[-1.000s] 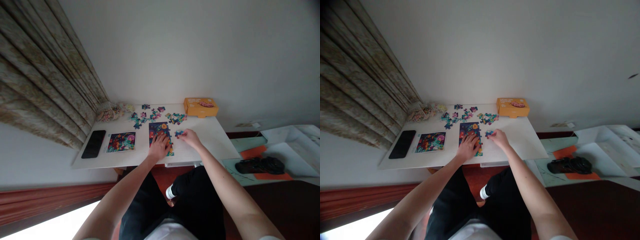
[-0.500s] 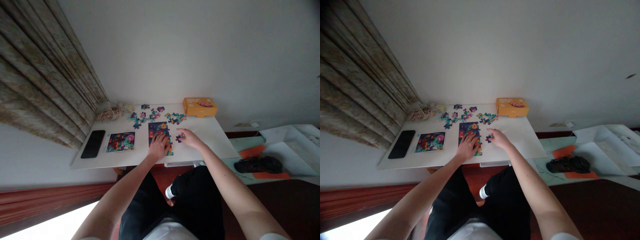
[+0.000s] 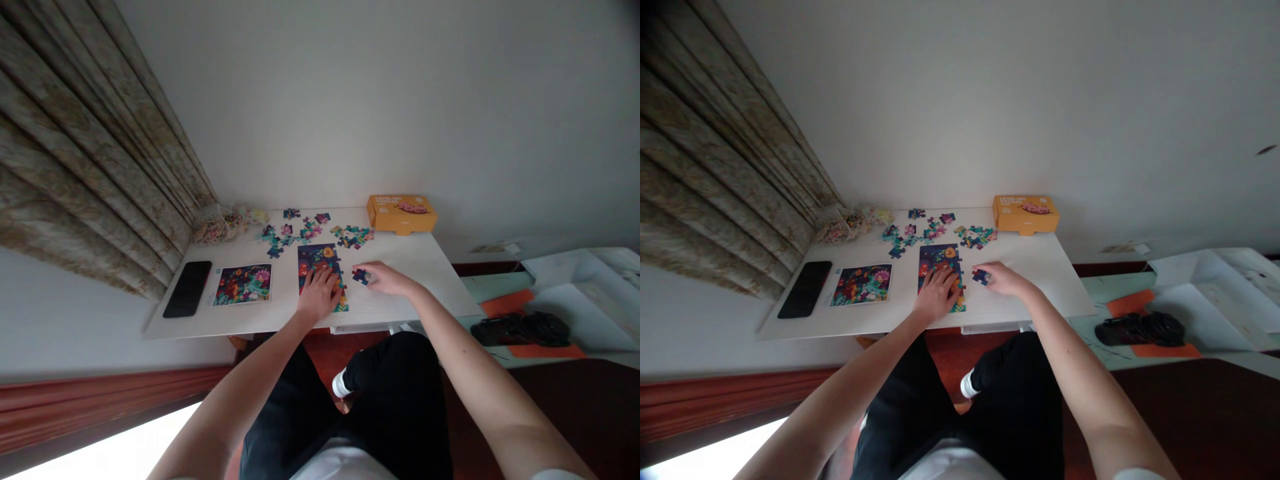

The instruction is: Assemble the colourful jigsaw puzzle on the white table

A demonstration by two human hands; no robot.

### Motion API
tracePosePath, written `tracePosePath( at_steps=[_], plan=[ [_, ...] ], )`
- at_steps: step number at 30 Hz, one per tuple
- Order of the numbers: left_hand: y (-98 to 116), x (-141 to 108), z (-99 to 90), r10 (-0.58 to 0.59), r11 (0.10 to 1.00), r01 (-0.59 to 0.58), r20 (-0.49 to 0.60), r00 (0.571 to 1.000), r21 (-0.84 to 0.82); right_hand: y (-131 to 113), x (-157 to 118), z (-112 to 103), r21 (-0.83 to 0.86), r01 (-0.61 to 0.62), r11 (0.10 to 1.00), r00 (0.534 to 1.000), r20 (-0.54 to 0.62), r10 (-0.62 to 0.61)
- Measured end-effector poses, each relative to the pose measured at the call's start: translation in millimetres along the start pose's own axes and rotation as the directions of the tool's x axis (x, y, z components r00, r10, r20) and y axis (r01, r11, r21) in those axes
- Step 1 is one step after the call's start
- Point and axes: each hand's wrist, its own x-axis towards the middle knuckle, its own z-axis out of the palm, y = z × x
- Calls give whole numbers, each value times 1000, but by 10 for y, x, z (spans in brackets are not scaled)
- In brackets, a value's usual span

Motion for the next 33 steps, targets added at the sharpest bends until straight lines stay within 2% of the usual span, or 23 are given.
tracePosePath(
  at_steps=[6, 10, 13, 17, 21, 23, 28, 33],
  plan=[
    [-7, -6, 19, 7, 1000, -7, -20, 1000, 6, 74, 91, 146, 25, -75, 997, 994, -76, 76],
    [-3, -5, 19, 9, 1000, -9, -30, 1000, 12, 84, 186, 291, 12, -150, 989, 971, -187, 150],
    [-2, -2, 15, 14, 1000, -13, -29, 999, 14, 56, 260, 359, 9, -188, 982, 959, -213, 186],
    [-4, -1, 6, 17, 1000, -16, -16, 1000, 10, 22, 314, 401, 45, -172, 984, 963, -200, 178],
    [-8, -4, 10, 13, 1000, -13, -17, 1000, 7, 49, 321, 389, 42, -111, 993, 953, -278, 118],
    [-10, -6, 17, 11, 1000, -10, -21, 1000, 7, 68, 333, 361, 51, -74, 996, 962, -261, 85],
    [-13, -8, 25, 7, 1000, -7, -18, 1000, 4, 53, 412, 287, 148, -62, 987, 988, -129, 82],
    [-10, -12, 19, 7, 1000, -7, -22, 1000, 2, 4, 452, 264, 126, -59, 990, 987, -138, 76]
  ],
)
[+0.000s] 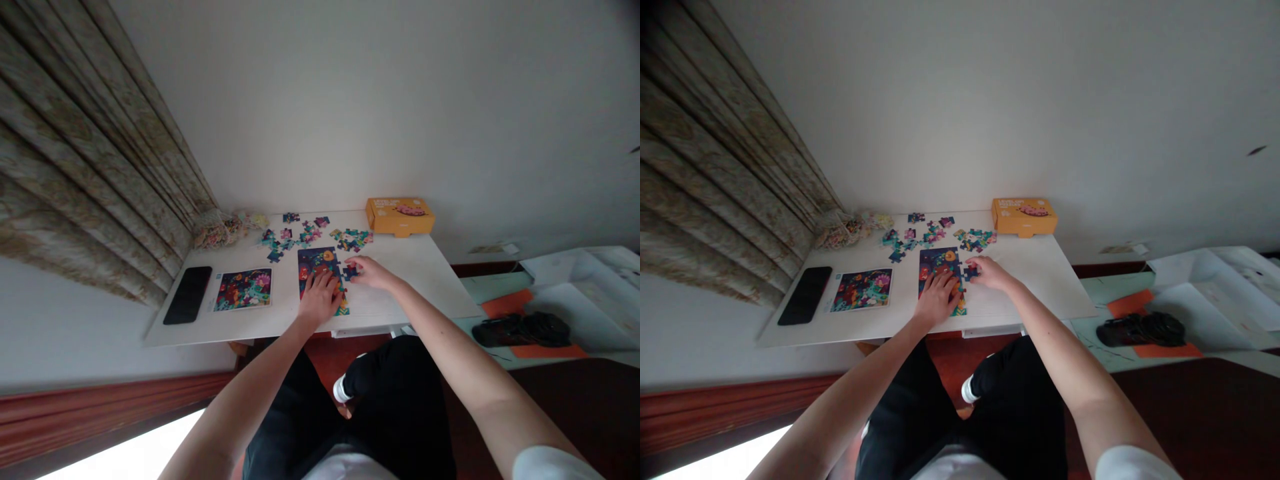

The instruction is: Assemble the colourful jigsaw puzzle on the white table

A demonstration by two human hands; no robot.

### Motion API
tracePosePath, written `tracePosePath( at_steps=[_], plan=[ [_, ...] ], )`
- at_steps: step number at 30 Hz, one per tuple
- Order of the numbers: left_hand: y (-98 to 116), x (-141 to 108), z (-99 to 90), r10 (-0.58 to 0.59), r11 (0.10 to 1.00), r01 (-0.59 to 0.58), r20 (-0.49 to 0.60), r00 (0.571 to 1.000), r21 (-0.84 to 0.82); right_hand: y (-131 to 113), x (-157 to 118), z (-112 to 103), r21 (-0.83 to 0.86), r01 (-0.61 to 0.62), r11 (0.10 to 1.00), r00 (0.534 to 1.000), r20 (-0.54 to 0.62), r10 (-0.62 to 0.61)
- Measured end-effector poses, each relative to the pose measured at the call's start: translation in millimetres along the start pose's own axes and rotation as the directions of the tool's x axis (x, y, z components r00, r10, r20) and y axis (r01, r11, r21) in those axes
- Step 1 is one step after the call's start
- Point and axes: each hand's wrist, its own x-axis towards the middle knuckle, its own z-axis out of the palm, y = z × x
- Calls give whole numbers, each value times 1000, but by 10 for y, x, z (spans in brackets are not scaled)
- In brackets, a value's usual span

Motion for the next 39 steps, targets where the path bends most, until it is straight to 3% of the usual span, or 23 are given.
tracePosePath(
  at_steps=[6, 20, 30, 36, 39],
  plan=[
    [2, 4, 7, 4, 1000, -4, -7, 1000, -6, -45, -69, 34, 64, 50, 997, 998, -41, -48],
    [13, 6, -31, 9, 1000, -9, 4, 1000, -5, -42, -108, 114, -253, 132, 958, 989, -37, -146],
    [12, 5, -29, 11, 1000, -11, 4, 1000, -2, -123, -202, 114, -348, 194, 917, 978, -2, -208],
    [6, 2, -21, 10, 1000, -10, -5, 1000, -9, -249, -432, 255, -331, 76, 940, 969, -199, -148],
    [6, 1, -28, 8, 1000, -8, -4, 1000, -8, -329, -571, 372, -360, 59, 931, 965, -217, -145]
  ],
)
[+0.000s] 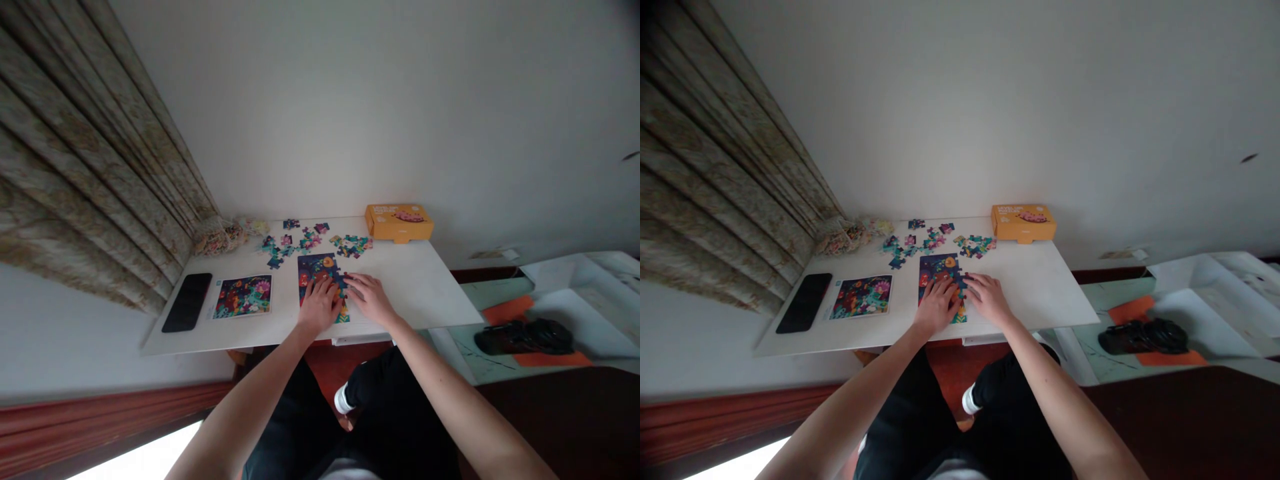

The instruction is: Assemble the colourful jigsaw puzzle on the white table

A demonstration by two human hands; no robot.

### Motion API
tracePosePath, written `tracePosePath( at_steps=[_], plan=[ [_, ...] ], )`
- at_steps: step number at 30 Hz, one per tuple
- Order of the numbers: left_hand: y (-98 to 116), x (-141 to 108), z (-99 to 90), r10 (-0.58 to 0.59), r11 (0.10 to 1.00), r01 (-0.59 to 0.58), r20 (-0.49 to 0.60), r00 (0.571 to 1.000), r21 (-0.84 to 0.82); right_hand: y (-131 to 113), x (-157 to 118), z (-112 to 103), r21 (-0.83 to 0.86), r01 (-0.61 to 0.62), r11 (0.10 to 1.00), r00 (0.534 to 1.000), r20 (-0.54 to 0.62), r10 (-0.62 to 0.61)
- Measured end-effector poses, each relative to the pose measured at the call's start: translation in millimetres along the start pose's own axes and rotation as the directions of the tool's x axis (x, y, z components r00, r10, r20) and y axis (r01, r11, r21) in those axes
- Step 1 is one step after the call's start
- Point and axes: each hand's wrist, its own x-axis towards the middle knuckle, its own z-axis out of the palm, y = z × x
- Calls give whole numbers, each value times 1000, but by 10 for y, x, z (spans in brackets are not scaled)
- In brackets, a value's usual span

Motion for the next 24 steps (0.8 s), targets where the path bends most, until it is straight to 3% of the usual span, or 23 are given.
tracePosePath(
  at_steps=[5, 10, 18, 24],
  plan=[
    [-5, 3, 8, 4, 1000, -5, -20, 1000, -10, -118, -92, 47, -66, -2, 998, 998, 62, 6],
    [-102, 5, -33, 46, 998, -46, 0, 999, -43, -112, -74, 38, -62, 19, 998, 999, 47, -16],
    [-661, -294, -316, 68, 997, -68, 3, 998, -37, -150, -106, 33, -55, 25, 998, 999, 38, -23],
    [-695, -402, -348, 189, 978, -189, -9, 982, -82, -7, -59, 65, 152, -41, 988, 994, -93, 55]
  ],
)
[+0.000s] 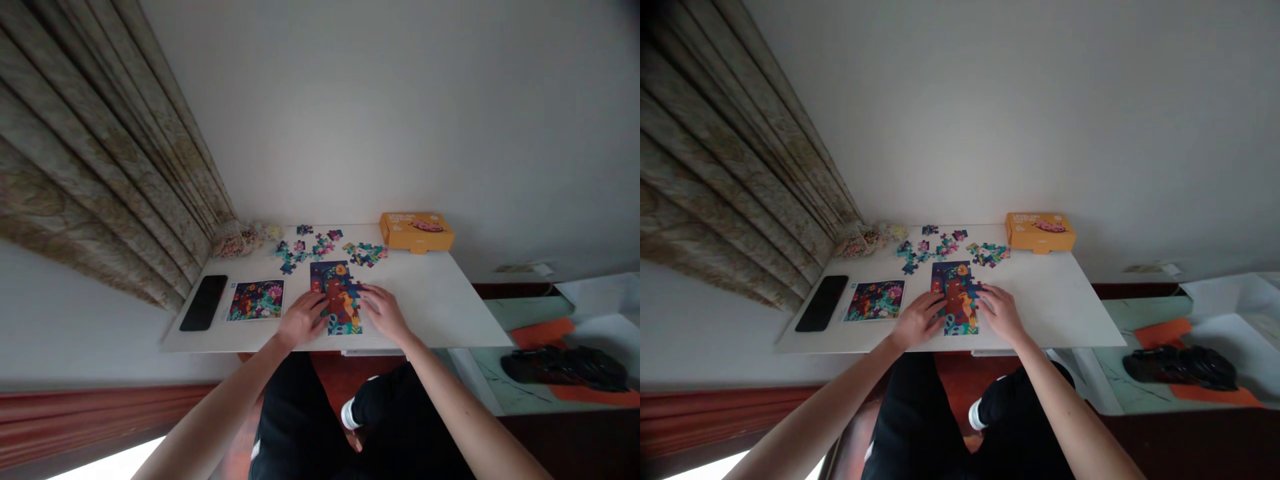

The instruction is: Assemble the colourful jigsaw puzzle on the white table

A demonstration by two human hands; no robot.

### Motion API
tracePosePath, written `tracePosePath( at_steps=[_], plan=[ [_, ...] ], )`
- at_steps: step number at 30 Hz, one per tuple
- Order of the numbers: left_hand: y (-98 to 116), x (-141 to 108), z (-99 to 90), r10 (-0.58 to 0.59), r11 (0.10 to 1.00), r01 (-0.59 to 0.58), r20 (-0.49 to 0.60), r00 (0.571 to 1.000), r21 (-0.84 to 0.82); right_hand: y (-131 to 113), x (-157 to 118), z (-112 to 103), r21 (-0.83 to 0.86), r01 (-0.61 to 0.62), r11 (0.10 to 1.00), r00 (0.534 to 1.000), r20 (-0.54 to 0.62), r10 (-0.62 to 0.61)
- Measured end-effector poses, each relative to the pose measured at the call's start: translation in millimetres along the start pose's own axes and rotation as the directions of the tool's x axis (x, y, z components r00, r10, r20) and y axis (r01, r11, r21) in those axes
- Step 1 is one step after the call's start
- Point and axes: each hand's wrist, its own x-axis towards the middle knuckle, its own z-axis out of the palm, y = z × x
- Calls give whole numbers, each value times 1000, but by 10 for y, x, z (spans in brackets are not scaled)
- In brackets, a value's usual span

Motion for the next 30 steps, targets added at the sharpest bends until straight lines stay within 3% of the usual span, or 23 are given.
tracePosePath(
  at_steps=[3, 7, 13, 17, 20, 25, 30],
  plan=[
    [46, 42, 17, 22, 1000, -22, 18, 1000, -5, 78, 135, -18, 109, -53, 993, 994, -88, 63],
    [38, 52, 34, 14, 1000, -14, -2, 1000, -16, 87, 463, 78, 150, -61, 987, 995, -75, 73],
    [5, 33, 79, 58, 997, -60, -31, 998, -49, 94, 1328, 446, 341, -286, 895, 948, -34, 316],
    [13, 35, 89, 44, 996, -48, -51, 998, -69, 120, 1976, 561, 75, -341, 937, 938, -34, 344],
    [18, 35, 86, 23, 996, -28, -64, 998, -80, 108, 2305, 640, -140, -393, 909, 918, 3, 397],
    [29, 29, 74, 7, 996, -12, -64, 998, -91, 138, 2534, 831, -310, -388, 868, 898, 82, 431],
    [41, 34, 50, -9, 994, 1, -71, 997, -105, 316, 2641, 895, -285, -401, 871, 899, 60, 434]
  ],
)
